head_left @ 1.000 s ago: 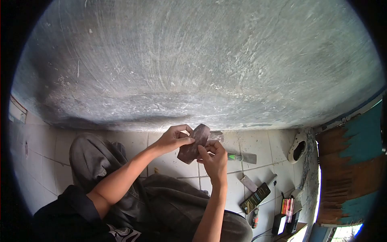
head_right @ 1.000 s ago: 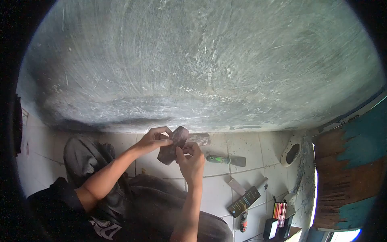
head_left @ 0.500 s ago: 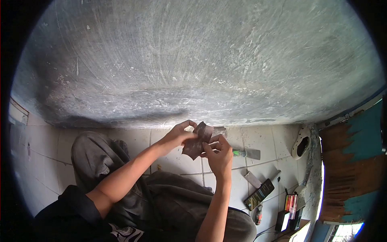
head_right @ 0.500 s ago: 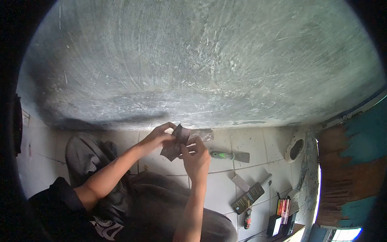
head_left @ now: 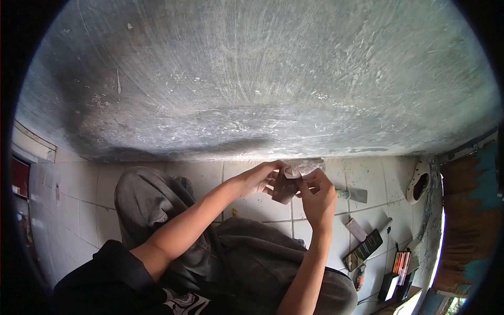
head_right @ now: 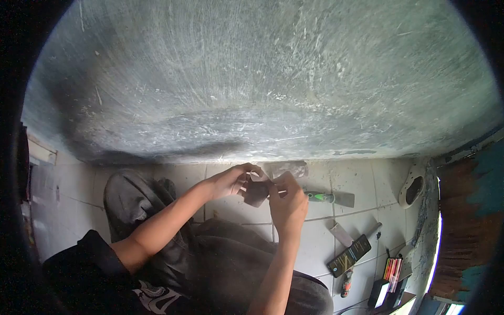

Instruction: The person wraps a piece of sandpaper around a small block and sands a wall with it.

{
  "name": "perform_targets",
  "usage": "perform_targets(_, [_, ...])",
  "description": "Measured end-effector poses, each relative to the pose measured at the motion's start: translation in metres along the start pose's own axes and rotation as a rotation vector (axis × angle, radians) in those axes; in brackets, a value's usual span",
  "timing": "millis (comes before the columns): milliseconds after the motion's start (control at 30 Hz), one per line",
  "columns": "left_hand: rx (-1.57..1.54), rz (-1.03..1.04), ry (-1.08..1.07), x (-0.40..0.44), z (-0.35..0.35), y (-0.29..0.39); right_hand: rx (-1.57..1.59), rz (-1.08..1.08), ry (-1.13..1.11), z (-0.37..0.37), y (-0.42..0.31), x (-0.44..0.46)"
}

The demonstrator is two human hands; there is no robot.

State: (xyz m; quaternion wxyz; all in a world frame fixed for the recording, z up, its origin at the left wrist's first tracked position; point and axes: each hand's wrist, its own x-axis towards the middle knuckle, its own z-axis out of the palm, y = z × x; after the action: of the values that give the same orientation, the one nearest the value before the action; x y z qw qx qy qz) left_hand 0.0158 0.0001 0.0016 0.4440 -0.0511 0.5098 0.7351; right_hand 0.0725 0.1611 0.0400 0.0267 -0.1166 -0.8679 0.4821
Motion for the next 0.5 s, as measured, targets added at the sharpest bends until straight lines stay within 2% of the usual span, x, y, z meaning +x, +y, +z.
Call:
perform_targets(200, [0.044,-0.023,-0.077,-0.002,0.004,0.002,-0.153,0.035,0.117,-0.005,-0.005,0.0])
perform_targets(233, [0.093,0.029,-0.072,-0.001,0.002,0.0,-0.157,0.045,0.118,-0.005,-0.004,0.0])
perform_targets(333, [0.176,0.13,-0.026,0.002,0.0,-0.002,-0.083,0.066,0.106,-0.003,-0.002,0.001])
perform_targets(400, [0.22,0.172,0.01,0.004,-0.003,-0.002,0.207,0.091,0.066,0.001,0.005,0.004])
perform_targets(500, [0.335,0.209,0.064,0.002,-0.001,0.001,0.189,0.089,0.073,0.003,-0.001,0.004])
